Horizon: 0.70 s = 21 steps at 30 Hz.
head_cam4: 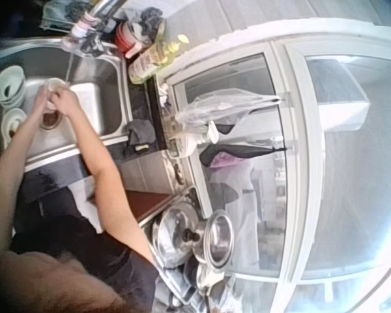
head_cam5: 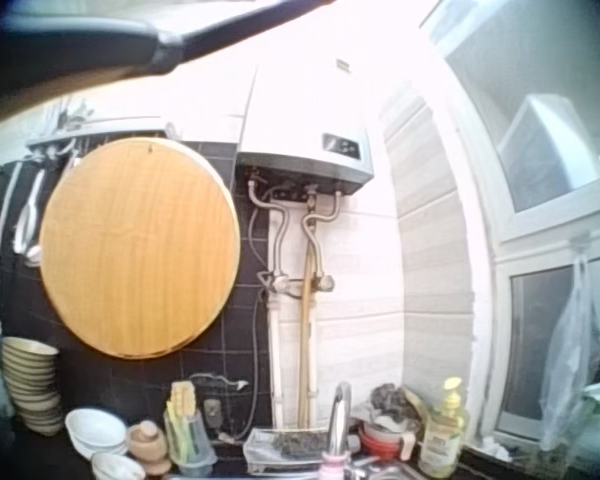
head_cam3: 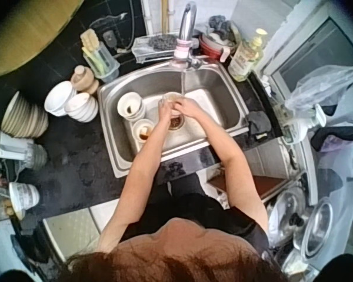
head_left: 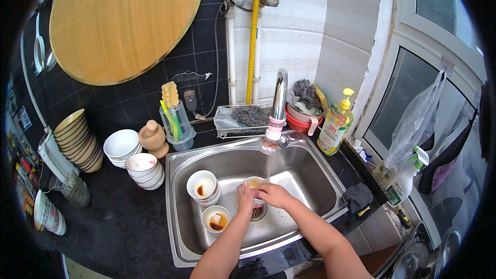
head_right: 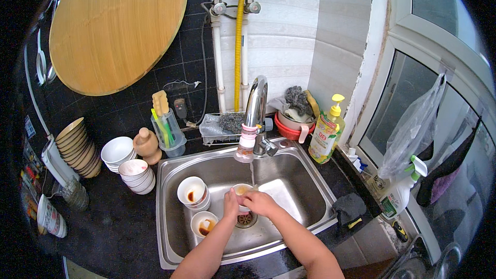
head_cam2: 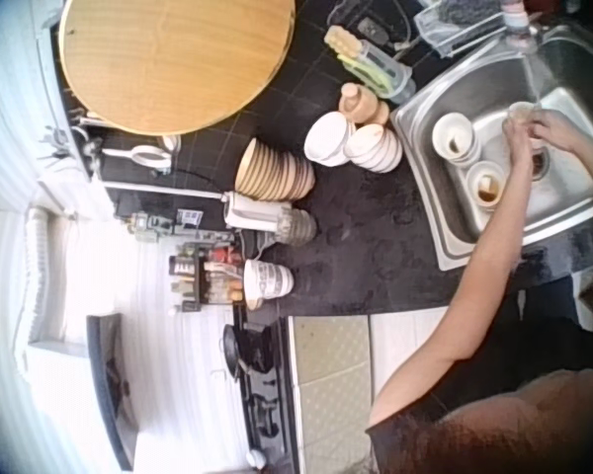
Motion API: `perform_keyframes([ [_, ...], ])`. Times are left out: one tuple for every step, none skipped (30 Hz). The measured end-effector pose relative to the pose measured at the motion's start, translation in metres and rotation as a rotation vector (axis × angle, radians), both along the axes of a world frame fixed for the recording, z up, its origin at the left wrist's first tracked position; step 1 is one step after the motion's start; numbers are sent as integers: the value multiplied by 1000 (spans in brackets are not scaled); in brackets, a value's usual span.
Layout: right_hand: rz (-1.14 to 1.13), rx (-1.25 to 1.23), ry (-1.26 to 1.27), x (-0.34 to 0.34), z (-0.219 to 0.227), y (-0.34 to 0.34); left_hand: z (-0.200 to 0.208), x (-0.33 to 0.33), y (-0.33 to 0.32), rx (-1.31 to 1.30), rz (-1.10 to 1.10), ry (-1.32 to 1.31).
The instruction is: The person washes several small white bowls in a kitchen sink using a pink sponge and running water. They scrub the inside and outside of each bowl, rinse them, and place them on the countertop to the left of the sink.
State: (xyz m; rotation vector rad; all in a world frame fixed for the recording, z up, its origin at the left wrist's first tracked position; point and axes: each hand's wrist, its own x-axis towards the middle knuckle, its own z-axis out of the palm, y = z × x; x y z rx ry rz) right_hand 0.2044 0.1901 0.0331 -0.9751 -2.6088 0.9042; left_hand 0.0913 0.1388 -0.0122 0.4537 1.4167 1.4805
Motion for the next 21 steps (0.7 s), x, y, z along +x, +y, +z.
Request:
perform_keyframes([
  [21,-28,-54,1,2,-3,-3,-3,0,-12,-15,-6],
  [42,-55,-107,2,5,-6,-4,-5,-1,-24,-30,-12],
  [124,-29,28,4,9,-11,-4,-8,-1,-37,-50,-4],
  [149,57,88,5,6,-9,-1,-8,-1,-52,-74,8],
  [173,143,148,6,-1,-4,2,-8,-1,-67,-99,20],
  [202,231,209,4,1,-4,5,-8,-1,-106,-101,0],
  [224,235,184,4,4,-6,8,-7,0,-146,-103,-21],
  [246,238,159,5,9,-8,9,-7,1,-185,-104,-42],
  [268,244,131,6,14,-11,-2,-11,4,-196,-120,-119],
  [259,236,53,3,15,-11,-19,-18,8,-206,-132,-195],
  [250,228,-25,-1,16,-12,-34,-26,11,-216,-143,-271],
  [232,217,-104,-2,15,-13,-28,-26,9,-225,-176,-260],
  [146,215,-88,-3,15,-14,-23,-27,7,-234,-209,-249],
  [90,181,-18,-2,8,-13,-15,-27,5,-243,-241,-237],
  [37,149,51,-2,2,-13,-9,-26,5,-265,-297,-203],
  [-16,116,120,-1,-1,-13,-3,-26,5,-288,-353,-169],
  [-109,-97,149,3,1,-7,2,-26,4,-310,-408,-134],
  [-193,-292,257,7,3,-2,8,-20,3,-280,-405,-106],
  [-276,-486,366,10,2,5,15,-13,1,-251,-403,-77],
  [-359,-681,475,12,-2,13,18,-7,1,-221,-400,-48],
  [-412,-777,560,10,-10,20,19,-5,1,-146,-376,-102],
])
